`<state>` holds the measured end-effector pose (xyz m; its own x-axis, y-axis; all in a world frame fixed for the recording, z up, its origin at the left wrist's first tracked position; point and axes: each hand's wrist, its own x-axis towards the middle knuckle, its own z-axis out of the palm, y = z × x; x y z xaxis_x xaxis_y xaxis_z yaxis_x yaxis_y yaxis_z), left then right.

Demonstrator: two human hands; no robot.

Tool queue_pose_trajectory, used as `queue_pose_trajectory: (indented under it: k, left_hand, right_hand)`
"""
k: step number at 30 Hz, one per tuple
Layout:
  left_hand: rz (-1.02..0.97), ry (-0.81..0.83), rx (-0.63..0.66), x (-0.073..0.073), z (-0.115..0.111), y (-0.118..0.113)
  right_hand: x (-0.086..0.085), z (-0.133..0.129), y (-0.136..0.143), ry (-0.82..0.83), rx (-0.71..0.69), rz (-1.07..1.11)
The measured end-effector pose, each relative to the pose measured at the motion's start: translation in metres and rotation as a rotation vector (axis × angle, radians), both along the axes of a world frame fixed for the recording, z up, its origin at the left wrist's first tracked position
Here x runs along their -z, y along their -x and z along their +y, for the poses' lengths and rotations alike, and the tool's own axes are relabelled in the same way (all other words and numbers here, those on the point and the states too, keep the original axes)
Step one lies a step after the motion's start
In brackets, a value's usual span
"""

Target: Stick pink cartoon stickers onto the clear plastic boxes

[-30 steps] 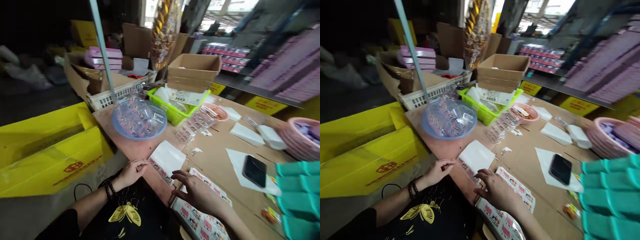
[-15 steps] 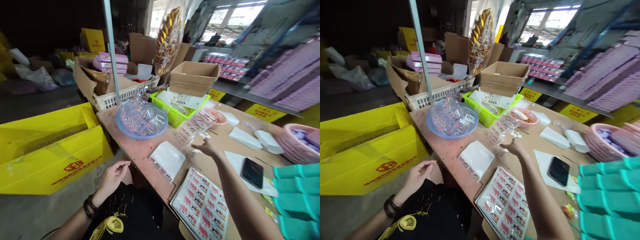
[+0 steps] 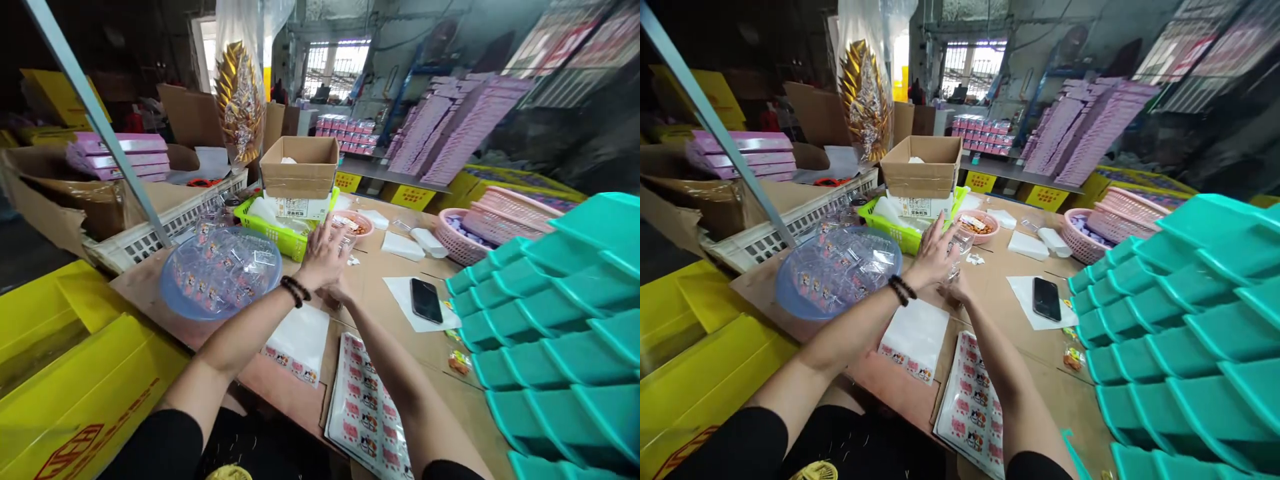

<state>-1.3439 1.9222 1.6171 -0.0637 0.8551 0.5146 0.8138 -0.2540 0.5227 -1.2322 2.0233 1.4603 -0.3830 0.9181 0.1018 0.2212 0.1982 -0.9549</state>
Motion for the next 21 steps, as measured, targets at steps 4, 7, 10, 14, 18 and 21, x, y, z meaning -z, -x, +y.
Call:
queue_pose_trajectory:
  k: [4, 7, 10, 14, 18, 21]
  left_hand:
    - [-0.114, 0.241, -0.121, 0.011, 0.050, -0.012]
    - [-0.171, 0.247, -0.171, 0.023, 0.056, -0.011]
    - [-0.168, 0.229, -0.204, 0.028, 0.054, -0.013]
    - [-0.132, 0.234, -0.198, 0.027, 0.051, -0.016]
    - [-0.101, 0.237, -0.208, 0.023, 0.051, -0.015]
    - [-0.085, 0.232, -0.185, 0.020, 0.057, -0.011]
  right_hand:
    - [0.004, 0.005, 0.000, -0.022, 0.009, -0.054]
    - [0.005, 0.008, -0.003, -0.026, 0.005, -0.085]
    - [0.005, 0.007, -0.004, -0.016, 0.012, -0.123]
    - [0.005, 0.003, 0.002, -0.002, 0.028, -0.177]
    - [-0.007, 0.000, 0.001, 0.024, 0.072, -0.232]
    - [-0.022, -0.008, -0.010, 0.050, 0.130, -0.275]
